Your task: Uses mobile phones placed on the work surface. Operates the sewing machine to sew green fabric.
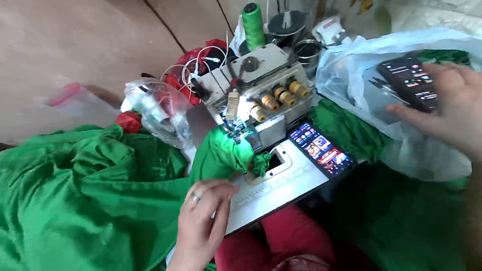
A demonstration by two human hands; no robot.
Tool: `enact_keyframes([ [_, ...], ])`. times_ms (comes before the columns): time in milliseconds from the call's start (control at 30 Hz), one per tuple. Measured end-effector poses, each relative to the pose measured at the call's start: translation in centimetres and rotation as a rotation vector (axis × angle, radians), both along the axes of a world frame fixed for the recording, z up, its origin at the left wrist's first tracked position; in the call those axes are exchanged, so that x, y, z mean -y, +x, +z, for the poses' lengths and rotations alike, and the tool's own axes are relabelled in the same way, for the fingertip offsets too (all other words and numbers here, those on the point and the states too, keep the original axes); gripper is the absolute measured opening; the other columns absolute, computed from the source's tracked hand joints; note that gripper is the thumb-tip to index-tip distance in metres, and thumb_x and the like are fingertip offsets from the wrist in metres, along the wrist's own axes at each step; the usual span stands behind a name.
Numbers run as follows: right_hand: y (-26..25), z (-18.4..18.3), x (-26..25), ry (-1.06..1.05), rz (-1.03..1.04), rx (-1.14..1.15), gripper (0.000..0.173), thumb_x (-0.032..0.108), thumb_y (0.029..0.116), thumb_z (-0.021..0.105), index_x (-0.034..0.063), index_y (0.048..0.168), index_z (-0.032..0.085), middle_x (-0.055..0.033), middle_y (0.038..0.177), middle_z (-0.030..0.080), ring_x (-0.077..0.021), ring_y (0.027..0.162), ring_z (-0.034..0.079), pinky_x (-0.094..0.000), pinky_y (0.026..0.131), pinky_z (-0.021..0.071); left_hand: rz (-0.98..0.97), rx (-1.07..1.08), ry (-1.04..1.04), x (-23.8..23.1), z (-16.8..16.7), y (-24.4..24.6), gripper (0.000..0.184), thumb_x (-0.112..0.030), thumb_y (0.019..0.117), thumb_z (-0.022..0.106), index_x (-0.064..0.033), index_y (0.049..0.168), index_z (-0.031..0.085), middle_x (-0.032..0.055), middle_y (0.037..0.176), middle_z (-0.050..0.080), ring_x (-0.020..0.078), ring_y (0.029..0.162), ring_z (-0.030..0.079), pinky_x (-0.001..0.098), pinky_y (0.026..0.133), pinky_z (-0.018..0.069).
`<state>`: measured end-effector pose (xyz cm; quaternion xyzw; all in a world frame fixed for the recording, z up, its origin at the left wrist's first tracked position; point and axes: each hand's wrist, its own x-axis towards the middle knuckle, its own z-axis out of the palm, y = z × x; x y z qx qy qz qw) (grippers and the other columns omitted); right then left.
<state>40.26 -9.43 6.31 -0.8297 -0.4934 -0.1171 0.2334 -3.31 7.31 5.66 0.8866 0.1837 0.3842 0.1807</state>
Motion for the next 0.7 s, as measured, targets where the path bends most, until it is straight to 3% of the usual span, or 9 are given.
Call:
enact_keyframes([
  [67,-6.3,1.4,-1.8,0.042,0.246,-0.007,0.057,0.039,0.0985,0.060,-0.0032,0.137,0.057,-0.0332,0.130,0.059,-0.0563,0.118,0.056,-0.0739,0.094,0.0439,0.047,-0.097,0.171,-1.5,0.3,1.3,0.021,-0.012,0.1031,0.049,-0.0126,0.105,0.070,0.0042,0.108,0.072,0.0153,0.111,0.064,0.0299,0.099,0.0491],
  [133,-10.9,0.4,-4.2,0.064,0.491,-0.090,0.034,0.028,0.1001,0.058,0.0049,0.121,0.071,-0.0185,0.113,0.071,-0.0385,0.105,0.068,-0.0599,0.087,0.0546,0.068,-0.215,0.289,-2.3,-0.2,2.5,0.022,-0.012,0.0996,0.051,-0.0157,0.108,0.071,0.0041,0.117,0.074,0.0230,0.118,0.064,0.0418,0.099,0.0494],
  [200,-13.9,-1.8,-7.1,0.098,0.693,-0.167,0.027,0.025,0.1012,0.055,0.0112,0.113,0.075,-0.0072,0.106,0.075,-0.0249,0.100,0.071,-0.0458,0.085,0.0585,0.069,-0.334,0.328,-3.0,-0.9,3.5,0.022,-0.017,0.0974,0.057,-0.0172,0.115,0.070,0.0034,0.128,0.070,0.0281,0.128,0.060,0.0507,0.104,0.0458],
  [267,-16.0,-3.4,-9.9,0.129,0.788,-0.250,0.027,0.021,0.0993,0.060,0.0101,0.120,0.072,-0.0069,0.114,0.073,-0.0235,0.107,0.069,-0.0431,0.090,0.0570,0.076,-0.361,0.289,-4.1,-1.2,3.8,0.017,-0.018,0.0949,0.060,-0.0140,0.106,0.073,0.0058,0.124,0.072,0.0318,0.128,0.060,0.0562,0.105,0.0455],
  [333,-17.4,-4.0,-12.3,0.148,0.838,-0.347,0.038,0.016,0.0950,0.068,0.0077,0.132,0.065,-0.0098,0.125,0.068,-0.0254,0.117,0.064,-0.0452,0.098,0.0539,0.057,-0.259,0.118,-5.4,-0.5,3.6,0.017,-0.018,0.0981,0.060,-0.0092,0.101,0.073,0.0059,0.114,0.073,0.0260,0.125,0.062,0.0503,0.106,0.0473],
  [400,-18.5,-4.2,-14.2,0.205,0.871,-0.397,0.046,0.014,0.0925,0.071,0.0073,0.137,0.061,-0.0098,0.129,0.066,-0.0233,0.122,0.062,-0.0421,0.103,0.0518,0.034,-0.140,-0.041,-6.2,0.8,3.6,0.017,-0.020,0.0995,0.062,-0.0060,0.103,0.071,0.0052,0.106,0.072,0.0155,0.110,0.067,0.0375,0.098,0.0541],
  [500,-19.7,-4.2,-16.0,0.280,0.892,-0.362,0.045,0.018,0.0947,0.069,0.0063,0.137,0.062,-0.0096,0.125,0.069,-0.0235,0.117,0.063,-0.0415,0.101,0.0517,0.030,-0.116,-0.143,-7.0,2.0,3.9,0.018,-0.020,0.1021,0.059,-0.0060,0.106,0.069,0.0014,0.098,0.069,0.0073,0.092,0.066,0.0282,0.086,0.0551],
  [633,-20.4,-4.4,-17.2,0.386,0.838,-0.375,0.020,0.016,0.0971,0.062,0.0084,0.109,0.076,-0.0040,0.100,0.073,-0.0155,0.095,0.068,-0.0336,0.086,0.0552,0.095,-0.183,-0.068,-7.9,2.9,3.9,0.023,-0.023,0.1056,0.053,-0.0090,0.107,0.071,-0.0014,0.089,0.068,0.0042,0.077,0.063,0.0246,0.072,0.0532],
  [700,-20.3,-4.4,-17.4,0.392,0.797,-0.410,0.016,0.015,0.0948,0.062,0.0096,0.097,0.077,-0.0018,0.090,0.072,-0.0111,0.085,0.066,-0.0291,0.078,0.0545,0.094,-0.194,-0.042,-8.2,3.4,3.8,0.021,-0.019,0.1045,0.055,-0.0076,0.108,0.072,-0.0003,0.088,0.068,0.0037,0.074,0.062,0.0217,0.070,0.0521],
])
